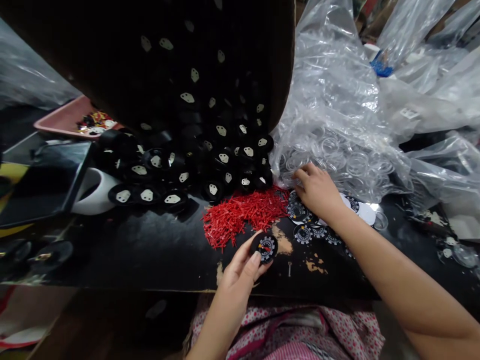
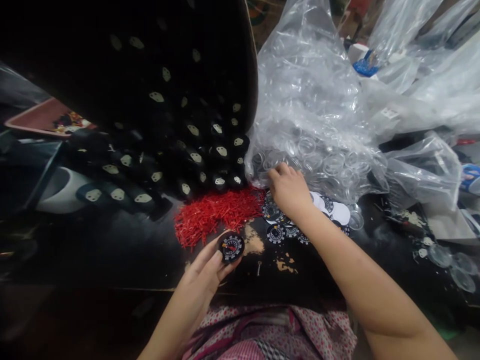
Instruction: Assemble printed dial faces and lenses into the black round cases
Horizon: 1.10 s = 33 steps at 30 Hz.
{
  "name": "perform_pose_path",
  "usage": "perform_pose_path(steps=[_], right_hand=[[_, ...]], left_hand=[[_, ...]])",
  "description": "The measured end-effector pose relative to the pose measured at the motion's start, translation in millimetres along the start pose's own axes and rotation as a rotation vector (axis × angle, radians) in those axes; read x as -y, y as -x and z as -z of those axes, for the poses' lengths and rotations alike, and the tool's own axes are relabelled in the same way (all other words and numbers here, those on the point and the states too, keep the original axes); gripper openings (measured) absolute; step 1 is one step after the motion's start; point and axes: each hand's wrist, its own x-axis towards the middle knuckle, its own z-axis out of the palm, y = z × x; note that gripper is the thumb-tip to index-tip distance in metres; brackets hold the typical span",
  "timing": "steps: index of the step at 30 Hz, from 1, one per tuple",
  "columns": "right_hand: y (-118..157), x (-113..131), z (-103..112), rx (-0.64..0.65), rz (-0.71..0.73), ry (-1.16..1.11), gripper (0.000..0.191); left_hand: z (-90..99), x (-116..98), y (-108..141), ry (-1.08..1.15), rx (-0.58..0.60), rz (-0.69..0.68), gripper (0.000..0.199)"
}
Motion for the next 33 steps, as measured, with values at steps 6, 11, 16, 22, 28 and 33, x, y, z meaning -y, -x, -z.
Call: perform_pose_path(steps=[6, 11, 16, 22, 28, 33], right_hand=[[10.4, -8.2, 0.1, -0.011, 0.066, -0.095, 0.019], [12.1, -13.6, 7.3, -0.068, -0.007, -0.283, 0.011], [42.5, 17.1, 24.9, -0.130, -0.154, -0.705, 0.016], [83.1, 83.2, 22.7, 0.049, 0.080, -0.893, 0.030], [79.1, 92.5, 23.1, 0.037, 0.036, -0.763, 0.022], [75.4, 105.3, 18.7, -0.147, 0.033, -0.573, 0.042]], left_hand=[[-6.8, -5.7, 1.0, 0.054, -0.023, 0.024, 0.037], [-7.5, -6.1, 1.0, 0.091, -0.032, 0.015, 0.035], [-7.9, -10.0, -0.8, 0.164, -0.015, 0.039, 0.034], [-8.1, -12.0, -1.7, 0.169, 0.103, 0.009, 0.035], [-4.1, -8.3, 4.7, -0.098, 0.071, -0.087, 0.037], [-14.3, -11.8, 13.5, -0.195, 0.129, -0.134, 0.035]])
